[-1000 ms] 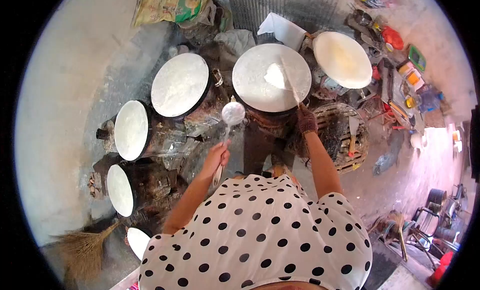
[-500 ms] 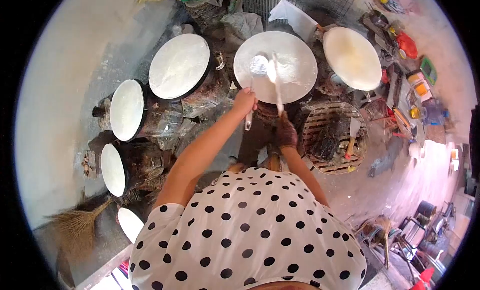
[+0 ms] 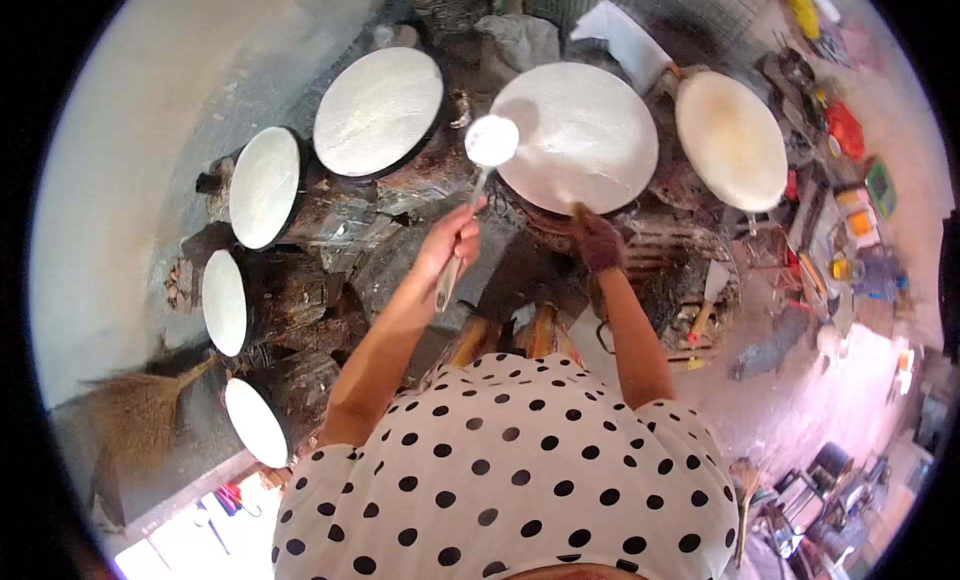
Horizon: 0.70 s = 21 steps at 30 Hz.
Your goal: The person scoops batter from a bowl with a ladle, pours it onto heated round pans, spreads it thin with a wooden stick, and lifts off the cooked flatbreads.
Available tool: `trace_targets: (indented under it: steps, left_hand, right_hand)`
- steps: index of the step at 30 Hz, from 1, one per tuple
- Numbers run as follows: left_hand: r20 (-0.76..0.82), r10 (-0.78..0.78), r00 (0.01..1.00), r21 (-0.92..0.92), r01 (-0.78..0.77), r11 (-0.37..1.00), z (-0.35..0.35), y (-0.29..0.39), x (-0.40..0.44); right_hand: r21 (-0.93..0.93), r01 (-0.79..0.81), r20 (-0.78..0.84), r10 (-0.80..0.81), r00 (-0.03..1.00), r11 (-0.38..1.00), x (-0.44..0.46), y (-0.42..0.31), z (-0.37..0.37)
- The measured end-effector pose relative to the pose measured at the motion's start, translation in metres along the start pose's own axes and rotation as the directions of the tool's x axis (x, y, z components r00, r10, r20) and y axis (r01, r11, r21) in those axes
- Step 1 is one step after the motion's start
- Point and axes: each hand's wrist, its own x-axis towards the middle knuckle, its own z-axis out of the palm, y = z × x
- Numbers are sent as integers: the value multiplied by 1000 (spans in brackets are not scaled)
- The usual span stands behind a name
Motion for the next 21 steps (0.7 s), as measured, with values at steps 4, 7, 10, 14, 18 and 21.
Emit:
trace_targets:
  steps: [4, 7, 10, 14, 18, 21]
  left_hand:
    - [-149, -17, 989, 86, 30, 996, -25, -13, -67]
    - [-235, -4, 972, 57, 18, 998, -69, -37, -120]
    - [-250, -46, 967, -81, 27, 996, -101, -48, -175]
    - [-197, -13, 980, -350, -58, 935, -171, -71, -231]
    - [-215, -10, 977, -777, -165, 608, -226, -78, -276]
    - [-316, 70, 946, -857, -316, 407, -265, -71, -321]
  right_hand:
    - [-267, -396, -86, 388, 918, 878, -32, -33, -7]
    - [-784, 13, 262, 311, 914, 621, -35, -15, 19]
    - [-542, -314, -149, 278, 949, 780, 0, -9, 12]
    - [-44, -305, -343, 272, 899, 951, 53, -67, 4]
    - [-11, -94, -255, 88, 963, 995, 82, -118, 44]
    - [23, 130, -92, -128, 988, 991, 101, -157, 113]
